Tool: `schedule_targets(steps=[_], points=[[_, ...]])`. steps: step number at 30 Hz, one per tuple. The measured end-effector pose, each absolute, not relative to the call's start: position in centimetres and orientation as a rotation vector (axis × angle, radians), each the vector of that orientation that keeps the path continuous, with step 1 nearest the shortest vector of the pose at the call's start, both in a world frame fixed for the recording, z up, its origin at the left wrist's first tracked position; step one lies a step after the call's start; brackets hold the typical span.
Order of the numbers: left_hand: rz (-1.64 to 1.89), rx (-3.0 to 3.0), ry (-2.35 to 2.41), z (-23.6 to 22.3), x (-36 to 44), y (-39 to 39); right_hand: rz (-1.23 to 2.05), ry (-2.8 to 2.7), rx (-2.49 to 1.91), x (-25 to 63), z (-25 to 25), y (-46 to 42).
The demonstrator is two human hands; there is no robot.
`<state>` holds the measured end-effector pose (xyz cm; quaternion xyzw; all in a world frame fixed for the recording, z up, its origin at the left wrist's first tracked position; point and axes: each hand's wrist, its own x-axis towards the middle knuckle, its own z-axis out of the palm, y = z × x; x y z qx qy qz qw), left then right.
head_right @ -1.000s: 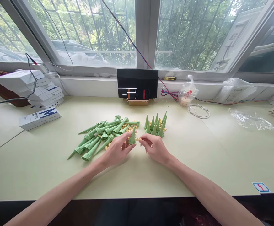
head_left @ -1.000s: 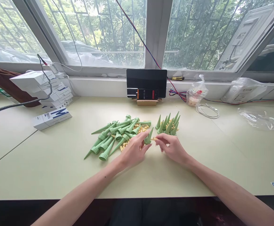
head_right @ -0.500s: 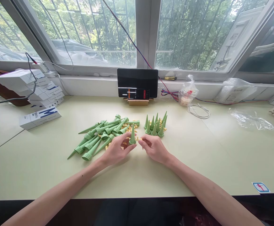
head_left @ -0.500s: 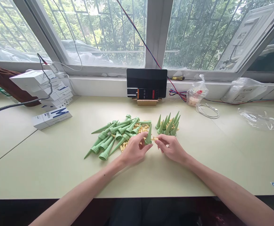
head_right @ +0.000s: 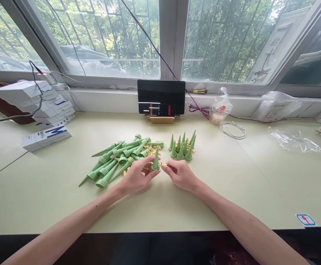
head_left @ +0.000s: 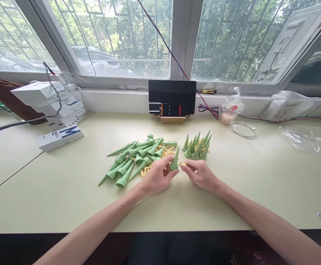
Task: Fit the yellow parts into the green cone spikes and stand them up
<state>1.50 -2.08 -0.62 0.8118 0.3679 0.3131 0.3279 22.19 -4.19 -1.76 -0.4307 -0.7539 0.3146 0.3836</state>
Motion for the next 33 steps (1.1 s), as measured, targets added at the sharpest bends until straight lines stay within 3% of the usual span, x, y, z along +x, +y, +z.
schedule_targets(steps=[33], points=[[0.860,2.139,0.951,-0.55,1.76,-2.24,0.775,-1.884,-1.071,22.06,-1.04,-4.49]])
